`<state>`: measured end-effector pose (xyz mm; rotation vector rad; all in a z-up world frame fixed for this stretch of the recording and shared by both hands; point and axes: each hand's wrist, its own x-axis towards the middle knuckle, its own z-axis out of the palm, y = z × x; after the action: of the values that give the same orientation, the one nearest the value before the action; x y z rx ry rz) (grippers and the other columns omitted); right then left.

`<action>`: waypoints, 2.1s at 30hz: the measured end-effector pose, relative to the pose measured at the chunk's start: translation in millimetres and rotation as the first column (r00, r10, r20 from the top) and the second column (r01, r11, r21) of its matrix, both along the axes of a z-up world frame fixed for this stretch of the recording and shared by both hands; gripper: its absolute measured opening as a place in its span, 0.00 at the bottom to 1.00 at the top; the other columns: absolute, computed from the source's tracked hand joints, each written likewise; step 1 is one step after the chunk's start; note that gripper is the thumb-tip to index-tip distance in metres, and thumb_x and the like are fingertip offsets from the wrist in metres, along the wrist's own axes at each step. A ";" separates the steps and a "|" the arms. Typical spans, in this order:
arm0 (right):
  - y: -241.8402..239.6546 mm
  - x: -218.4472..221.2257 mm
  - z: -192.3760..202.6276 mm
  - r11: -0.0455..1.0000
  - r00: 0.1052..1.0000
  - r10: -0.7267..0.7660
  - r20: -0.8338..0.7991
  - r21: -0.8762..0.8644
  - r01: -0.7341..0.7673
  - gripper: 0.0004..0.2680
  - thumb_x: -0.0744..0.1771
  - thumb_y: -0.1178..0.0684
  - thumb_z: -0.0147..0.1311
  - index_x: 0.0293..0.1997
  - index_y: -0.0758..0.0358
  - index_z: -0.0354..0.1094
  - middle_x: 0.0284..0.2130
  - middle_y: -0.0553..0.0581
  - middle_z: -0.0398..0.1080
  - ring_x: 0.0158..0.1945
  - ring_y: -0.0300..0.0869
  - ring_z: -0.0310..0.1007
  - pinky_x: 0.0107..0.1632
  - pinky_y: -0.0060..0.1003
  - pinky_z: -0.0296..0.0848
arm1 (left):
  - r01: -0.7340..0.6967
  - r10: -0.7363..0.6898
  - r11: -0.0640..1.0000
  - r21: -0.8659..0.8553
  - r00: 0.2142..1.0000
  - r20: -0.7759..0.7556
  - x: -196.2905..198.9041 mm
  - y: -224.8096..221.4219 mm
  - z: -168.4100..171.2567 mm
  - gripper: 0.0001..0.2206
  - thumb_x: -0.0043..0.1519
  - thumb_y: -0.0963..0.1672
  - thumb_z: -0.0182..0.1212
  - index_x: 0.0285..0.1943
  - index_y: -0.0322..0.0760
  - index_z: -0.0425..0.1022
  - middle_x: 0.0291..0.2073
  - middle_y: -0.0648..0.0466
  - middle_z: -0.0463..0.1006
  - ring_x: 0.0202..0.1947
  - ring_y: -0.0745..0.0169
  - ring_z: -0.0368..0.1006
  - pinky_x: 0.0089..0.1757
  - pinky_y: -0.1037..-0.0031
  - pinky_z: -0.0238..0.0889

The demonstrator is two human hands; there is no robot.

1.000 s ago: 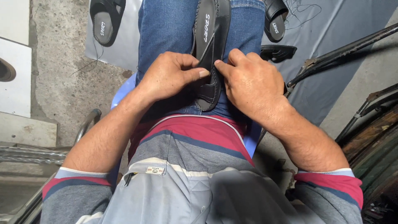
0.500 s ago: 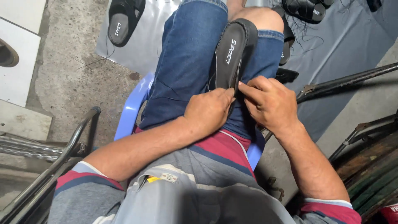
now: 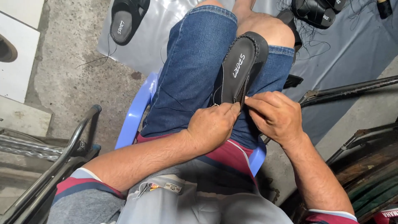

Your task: Hand-stitching a sandal strap to the sole using an awl and thread

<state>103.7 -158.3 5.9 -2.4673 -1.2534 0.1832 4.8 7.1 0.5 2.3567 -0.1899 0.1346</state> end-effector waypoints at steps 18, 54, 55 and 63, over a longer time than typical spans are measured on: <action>6.7 -4.0 9.7 1.000 0.998 -0.024 -0.055 -0.020 0.023 0.06 0.61 0.59 0.56 0.38 0.56 0.72 0.28 0.49 0.69 0.31 0.44 0.70 0.34 0.37 0.72 | 0.007 -0.007 1.000 -0.011 1.000 0.019 -2.2 -2.5 -14.7 0.11 0.52 0.38 0.47 0.40 0.28 0.71 0.26 0.49 0.71 0.21 0.61 0.73 0.25 0.76 0.66; 7.6 -21.2 23.4 0.972 0.958 -0.221 -0.185 0.036 0.231 0.06 0.63 0.55 0.56 0.42 0.54 0.72 0.31 0.48 0.72 0.37 0.42 0.72 0.41 0.35 0.71 | -0.562 -0.326 0.285 -0.776 0.705 -0.630 41.3 55.1 -12.6 0.08 0.52 0.41 0.62 0.38 0.31 0.76 0.24 0.48 0.75 0.14 0.73 0.66 0.12 0.91 0.54; 6.5 -21.4 22.7 0.972 0.956 -0.223 -0.191 0.034 0.233 0.06 0.63 0.55 0.56 0.42 0.54 0.72 0.32 0.48 0.72 0.37 0.42 0.72 0.41 0.36 0.71 | -0.542 -0.304 0.336 -0.770 0.712 -0.633 40.9 54.7 -12.8 0.08 0.52 0.40 0.63 0.39 0.32 0.76 0.24 0.49 0.75 0.14 0.73 0.66 0.12 0.91 0.55; 7.0 -23.4 23.5 0.969 0.945 -0.228 -0.233 0.036 0.243 0.06 0.64 0.56 0.55 0.42 0.56 0.72 0.32 0.50 0.72 0.38 0.45 0.72 0.43 0.38 0.70 | -0.352 -0.056 0.799 -0.488 0.764 -0.643 50.9 54.1 -27.2 0.14 0.52 0.42 0.63 0.45 0.48 0.70 0.26 0.62 0.78 0.18 0.76 0.67 0.20 0.87 0.58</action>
<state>80.3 -151.3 29.3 -2.4343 -0.8491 0.3454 55.7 61.1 -26.8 1.6590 0.3488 -0.4705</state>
